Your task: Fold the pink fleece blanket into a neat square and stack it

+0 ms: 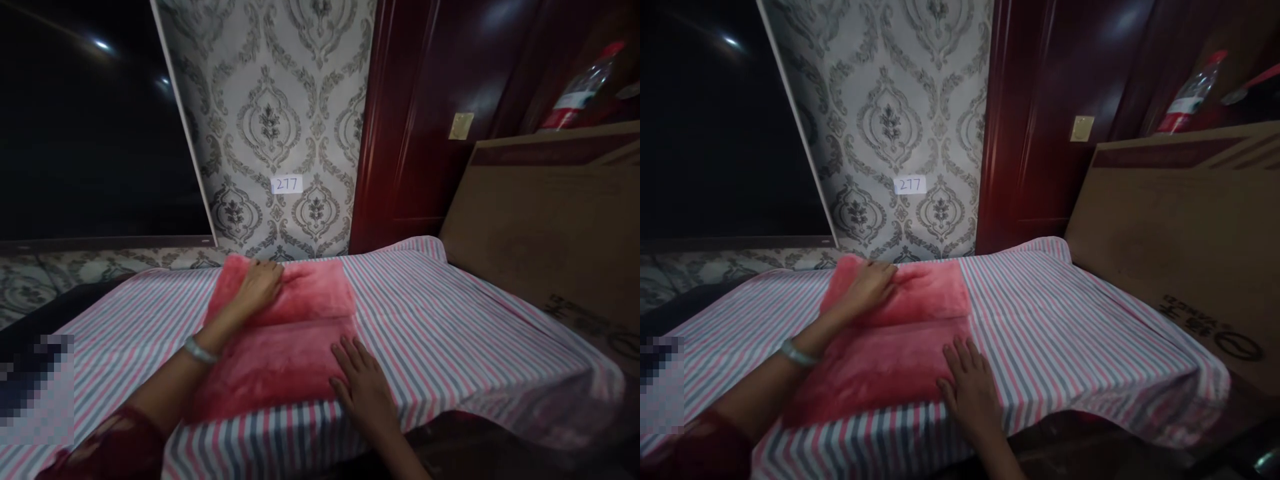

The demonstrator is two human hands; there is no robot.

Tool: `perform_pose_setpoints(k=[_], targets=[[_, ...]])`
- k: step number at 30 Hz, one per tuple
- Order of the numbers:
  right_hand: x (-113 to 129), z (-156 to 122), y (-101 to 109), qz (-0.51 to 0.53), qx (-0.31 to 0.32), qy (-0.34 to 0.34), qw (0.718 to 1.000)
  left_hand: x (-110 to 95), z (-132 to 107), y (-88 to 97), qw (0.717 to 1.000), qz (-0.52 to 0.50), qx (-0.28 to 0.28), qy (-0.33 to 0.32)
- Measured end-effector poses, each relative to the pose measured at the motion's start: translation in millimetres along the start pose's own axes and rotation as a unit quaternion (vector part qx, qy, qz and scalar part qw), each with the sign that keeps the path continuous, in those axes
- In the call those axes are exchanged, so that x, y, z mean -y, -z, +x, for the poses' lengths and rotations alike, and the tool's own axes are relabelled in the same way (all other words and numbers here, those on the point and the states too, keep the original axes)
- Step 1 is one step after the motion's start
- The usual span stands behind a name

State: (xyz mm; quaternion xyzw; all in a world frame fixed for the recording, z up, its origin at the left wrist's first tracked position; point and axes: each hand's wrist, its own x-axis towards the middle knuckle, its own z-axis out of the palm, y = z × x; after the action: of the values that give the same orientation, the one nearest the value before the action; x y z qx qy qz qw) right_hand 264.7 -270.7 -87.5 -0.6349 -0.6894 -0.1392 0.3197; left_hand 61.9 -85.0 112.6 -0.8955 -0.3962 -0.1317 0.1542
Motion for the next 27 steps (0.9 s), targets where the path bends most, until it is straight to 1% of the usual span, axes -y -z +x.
perform_pose_setpoints(k=[2, 4, 5, 7, 8, 11, 14, 16, 18, 20, 21, 22, 25, 27], targets=[[1, 1, 4, 0.017, 0.010, -0.005, 1.000, -15, -38, 6.5, 0.995, 0.055, -0.057, -0.068], [0, 1, 8, 0.042, 0.024, -0.015, 0.999, -27, -81, 5.0, 0.984, 0.077, -0.112, -0.117], [0, 0, 9, 0.057, 0.028, -0.027, 0.998, -31, -102, 1.4, 0.979, 0.079, -0.139, -0.130], [-1, -2, 10, 0.089, 0.023, -0.064, 0.994, -38, -141, -9.9, 0.976, 0.079, -0.156, -0.131], [-2, -4, 11, 0.108, 0.015, -0.083, 0.991, -40, -157, -16.8, 0.977, 0.081, -0.152, -0.124], [-3, -9, 16, 0.180, -0.003, -0.113, 0.977, -35, -191, -35.9, 0.978, 0.088, -0.160, -0.097], [-3, -14, 27, 0.260, -0.022, -0.139, 0.955, -18, -210, -46.9, 0.980, 0.079, -0.174, -0.064], [-5, -17, 38, 0.305, -0.049, -0.201, 0.930, -4, -218, -50.6, 0.982, 0.066, -0.172, -0.037], [-8, -20, 50, 0.338, -0.076, -0.281, 0.895, 9, -226, -53.9, 0.985, 0.045, -0.165, -0.003], [-12, -18, 60, 0.353, -0.086, -0.340, 0.867, 18, -233, -58.3, 0.986, 0.002, -0.158, 0.047], [-15, -16, 65, 0.353, -0.081, -0.352, 0.863, 21, -235, -60.7, 0.985, -0.028, -0.153, 0.078], [-18, -13, 68, 0.347, -0.070, -0.353, 0.866, 23, -238, -63.1, 0.981, -0.062, -0.149, 0.107], [-25, 0, 76, 0.310, -0.018, -0.326, 0.893, 26, -245, -66.3, 0.956, -0.172, -0.136, 0.196], [-29, 9, 77, 0.293, 0.022, -0.312, 0.903, 26, -247, -62.5, 0.932, -0.244, -0.125, 0.238]])
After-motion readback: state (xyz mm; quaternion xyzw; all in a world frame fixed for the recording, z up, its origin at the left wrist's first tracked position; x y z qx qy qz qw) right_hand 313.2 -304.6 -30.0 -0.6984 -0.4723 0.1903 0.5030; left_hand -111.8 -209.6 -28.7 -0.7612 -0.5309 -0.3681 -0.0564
